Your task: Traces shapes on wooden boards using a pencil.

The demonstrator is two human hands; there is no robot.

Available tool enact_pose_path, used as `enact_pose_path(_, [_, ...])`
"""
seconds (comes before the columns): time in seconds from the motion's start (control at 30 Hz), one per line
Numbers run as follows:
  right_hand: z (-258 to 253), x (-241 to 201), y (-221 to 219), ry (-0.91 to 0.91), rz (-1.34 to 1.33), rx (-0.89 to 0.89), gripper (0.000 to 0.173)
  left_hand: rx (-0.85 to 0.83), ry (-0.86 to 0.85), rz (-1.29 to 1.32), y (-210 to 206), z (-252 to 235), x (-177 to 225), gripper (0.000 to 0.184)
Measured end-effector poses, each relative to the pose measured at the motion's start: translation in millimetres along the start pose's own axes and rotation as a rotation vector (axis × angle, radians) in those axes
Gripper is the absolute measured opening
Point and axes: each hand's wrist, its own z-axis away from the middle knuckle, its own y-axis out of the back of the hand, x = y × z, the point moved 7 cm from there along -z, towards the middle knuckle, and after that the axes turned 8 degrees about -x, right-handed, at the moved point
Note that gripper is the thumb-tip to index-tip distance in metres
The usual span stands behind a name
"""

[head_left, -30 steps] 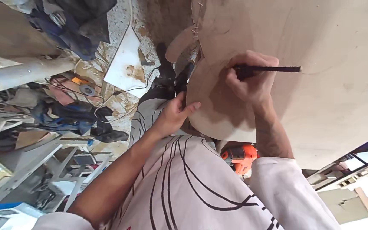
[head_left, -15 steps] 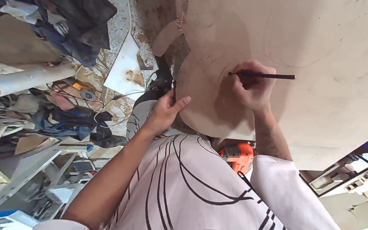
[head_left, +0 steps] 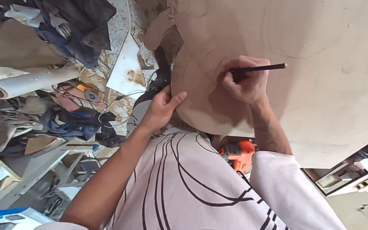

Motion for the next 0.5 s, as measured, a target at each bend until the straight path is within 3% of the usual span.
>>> enact_pose_path(0.13, [15,4,25,-0.030,-0.316,0.114,0.014,0.003,-0.004,-0.013,0,1,2,0.039])
enact_pose_path(0.27, [55,10,51,-0.061,-0.332,0.135,0.019,0.029,-0.020,-0.017,-2,5,2,0.039])
enact_pose_path(0.5, [79,13,42,-0.049,-0.322,0.004,0.013,0.065,0.015,-0.003,-7,9,0,0.040])
